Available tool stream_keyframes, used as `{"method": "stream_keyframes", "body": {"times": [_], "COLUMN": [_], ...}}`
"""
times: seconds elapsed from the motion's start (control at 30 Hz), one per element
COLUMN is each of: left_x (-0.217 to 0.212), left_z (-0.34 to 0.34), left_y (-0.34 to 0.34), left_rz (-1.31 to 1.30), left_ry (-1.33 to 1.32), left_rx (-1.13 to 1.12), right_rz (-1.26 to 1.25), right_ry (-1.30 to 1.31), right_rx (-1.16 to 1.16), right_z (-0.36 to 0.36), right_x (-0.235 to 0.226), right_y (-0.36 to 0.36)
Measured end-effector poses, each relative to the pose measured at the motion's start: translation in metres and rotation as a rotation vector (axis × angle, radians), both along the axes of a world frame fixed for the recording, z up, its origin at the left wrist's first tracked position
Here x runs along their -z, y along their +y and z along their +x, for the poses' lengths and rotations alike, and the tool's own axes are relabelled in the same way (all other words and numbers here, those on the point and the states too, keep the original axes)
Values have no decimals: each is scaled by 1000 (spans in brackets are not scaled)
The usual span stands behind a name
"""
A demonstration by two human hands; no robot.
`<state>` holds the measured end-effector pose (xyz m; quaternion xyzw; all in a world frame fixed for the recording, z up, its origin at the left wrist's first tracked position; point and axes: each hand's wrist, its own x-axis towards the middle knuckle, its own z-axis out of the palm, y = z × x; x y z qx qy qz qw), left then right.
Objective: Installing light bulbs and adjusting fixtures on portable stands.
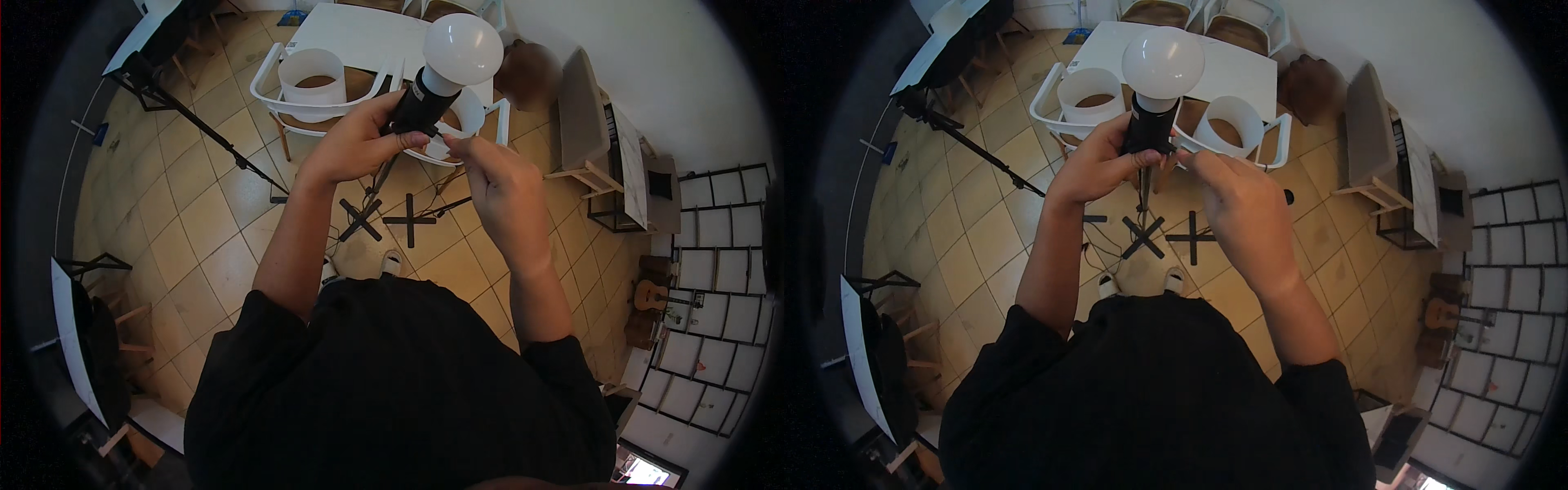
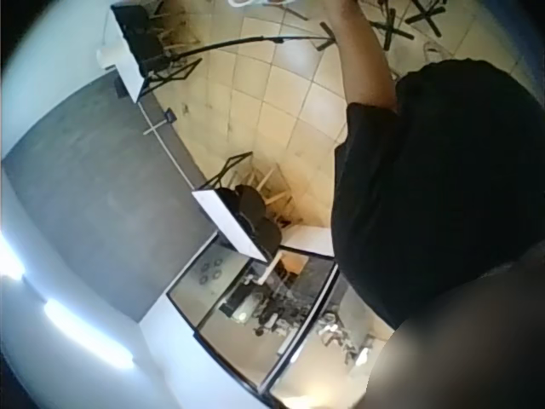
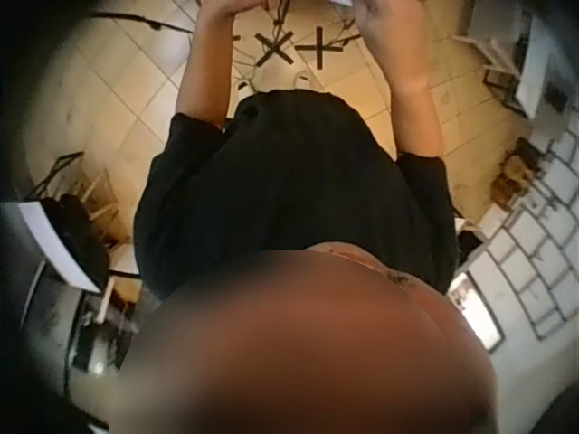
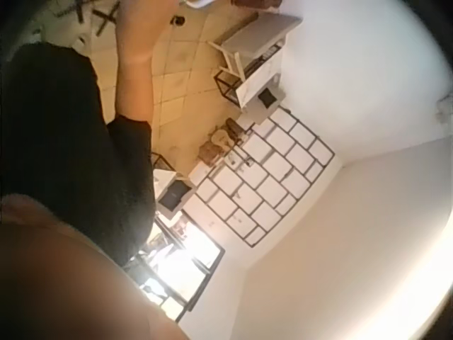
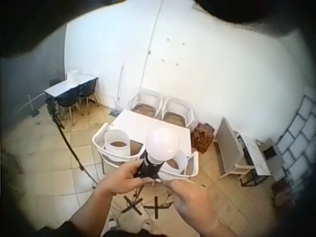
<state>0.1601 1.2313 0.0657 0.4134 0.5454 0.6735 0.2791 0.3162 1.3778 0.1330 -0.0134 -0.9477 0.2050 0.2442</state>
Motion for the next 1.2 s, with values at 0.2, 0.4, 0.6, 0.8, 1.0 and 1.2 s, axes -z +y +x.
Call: {"method": "stream_keyframes", "body": {"times": [0.2,0.4,0.6,0.8,1.0,1.2], "left_x": [-1,-6,-5,-5,-7,-3], "left_z": [2,10,16,19,24,22], "left_y": [-2,-6,-3,-6,-11,-5], "left_rz": [6,1,-27,12,-42,51], "left_ry": [4,15,16,29,12,67], "left_rx": [-38,-53,-78,-121,-95,-141], "right_rz": [98,65,94,-11,-106,-67], "right_ry": [-25,105,-109,11,-94,99], "right_rx": [15,-68,-69,-130,-126,-160], "right_z": [1,4,9,7,13,9], "right_x": [6,7,-8,3,4,14], "right_y": [-2,-7,2,-3,2,-2]}}
